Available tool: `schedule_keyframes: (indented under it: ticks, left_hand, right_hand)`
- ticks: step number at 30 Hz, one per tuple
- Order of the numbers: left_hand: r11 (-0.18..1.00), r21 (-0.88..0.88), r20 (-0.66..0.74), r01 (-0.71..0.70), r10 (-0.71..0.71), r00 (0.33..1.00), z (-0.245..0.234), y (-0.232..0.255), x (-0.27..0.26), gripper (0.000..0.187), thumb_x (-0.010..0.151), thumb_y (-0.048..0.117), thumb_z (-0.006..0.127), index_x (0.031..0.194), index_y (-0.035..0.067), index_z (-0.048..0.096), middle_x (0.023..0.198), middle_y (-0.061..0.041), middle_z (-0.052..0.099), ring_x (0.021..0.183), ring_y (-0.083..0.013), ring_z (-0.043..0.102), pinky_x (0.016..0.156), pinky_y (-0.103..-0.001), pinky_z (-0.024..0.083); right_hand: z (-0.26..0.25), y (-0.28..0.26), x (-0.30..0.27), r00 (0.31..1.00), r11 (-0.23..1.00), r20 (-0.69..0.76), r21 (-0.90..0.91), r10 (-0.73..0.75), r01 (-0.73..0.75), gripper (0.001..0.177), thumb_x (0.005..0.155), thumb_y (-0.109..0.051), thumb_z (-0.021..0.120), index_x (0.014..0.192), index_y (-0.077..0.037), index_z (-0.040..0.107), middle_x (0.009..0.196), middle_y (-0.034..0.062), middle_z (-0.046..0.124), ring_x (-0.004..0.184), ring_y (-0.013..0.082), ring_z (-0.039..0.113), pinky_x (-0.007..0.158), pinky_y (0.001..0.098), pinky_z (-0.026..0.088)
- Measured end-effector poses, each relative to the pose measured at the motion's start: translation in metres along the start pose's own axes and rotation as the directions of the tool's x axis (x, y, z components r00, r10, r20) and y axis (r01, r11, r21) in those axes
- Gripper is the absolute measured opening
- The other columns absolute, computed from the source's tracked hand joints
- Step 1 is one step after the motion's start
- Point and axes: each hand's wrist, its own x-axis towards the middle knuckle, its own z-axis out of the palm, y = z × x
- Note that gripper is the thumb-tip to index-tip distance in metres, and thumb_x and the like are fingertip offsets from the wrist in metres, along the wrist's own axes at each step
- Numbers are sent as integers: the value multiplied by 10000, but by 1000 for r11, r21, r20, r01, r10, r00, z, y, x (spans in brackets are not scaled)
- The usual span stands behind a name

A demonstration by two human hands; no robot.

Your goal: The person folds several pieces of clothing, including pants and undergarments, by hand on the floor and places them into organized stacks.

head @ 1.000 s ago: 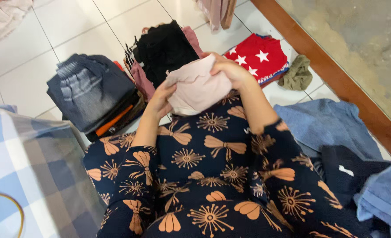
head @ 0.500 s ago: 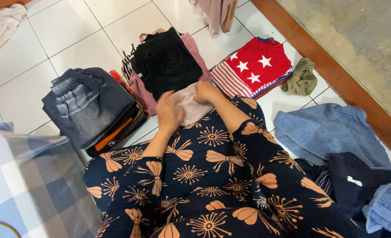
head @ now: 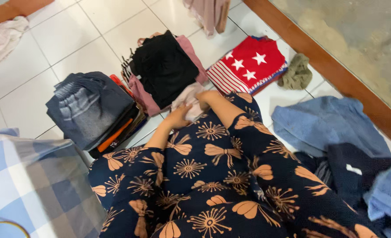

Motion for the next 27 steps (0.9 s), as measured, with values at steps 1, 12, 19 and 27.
schedule_keyframes:
  ticks: [1, 12, 19, 27]
  left_hand:
    - [998, -25, 35, 59, -59, 998, -4, 2, -1, 829, 784, 309, 757, 1531, 164, 427, 1508, -250, 481, 1370, -413, 515, 1145, -448, 403]
    - [921, 322, -404, -220, 344, 848, -76, 228, -68, 439, 881, 206, 765, 1310, 156, 684, 1533, -123, 493, 1492, -412, 334, 1115, -698, 306]
    - [879, 184, -325, -440, 477, 816, -52, 289, -68, 333, 916, 201, 763, 1246, 186, 718, 1555, -87, 473, 1519, -386, 315, 1144, -708, 289]
    - [887, 173, -293, -428, 461, 837, -45, 289, -75, 317, 894, 191, 764, 1209, 173, 729, 1511, -99, 500, 1500, -402, 330, 1132, -713, 290]
  right_hand:
    - [-1, -1, -15, 997, 1000, -70, 0, 16, -16, 591, 782, -251, 759, 1331, -107, 596, 1129, 195, 716, 1059, 366, 684, 844, 562, 493]
    - [155, 115, -298, 305, 879, -881, 431, 362, 202, 314, 977, -165, 726, 1274, -74, 682, 1326, 165, 684, 1250, 380, 627, 1088, 448, 479]
    - [421, 183, -313, 940, 734, -90, 651, 330, -196, 856, 688, -297, 876, 1410, -49, 487, 1394, 253, 553, 1253, 413, 541, 1026, 448, 440]
    - [431, 115, -219, 473, 647, -535, 756, 701, -104, 818, 641, -178, 836, 1368, -43, 487, 1270, 336, 558, 1203, 503, 500, 993, 503, 435]
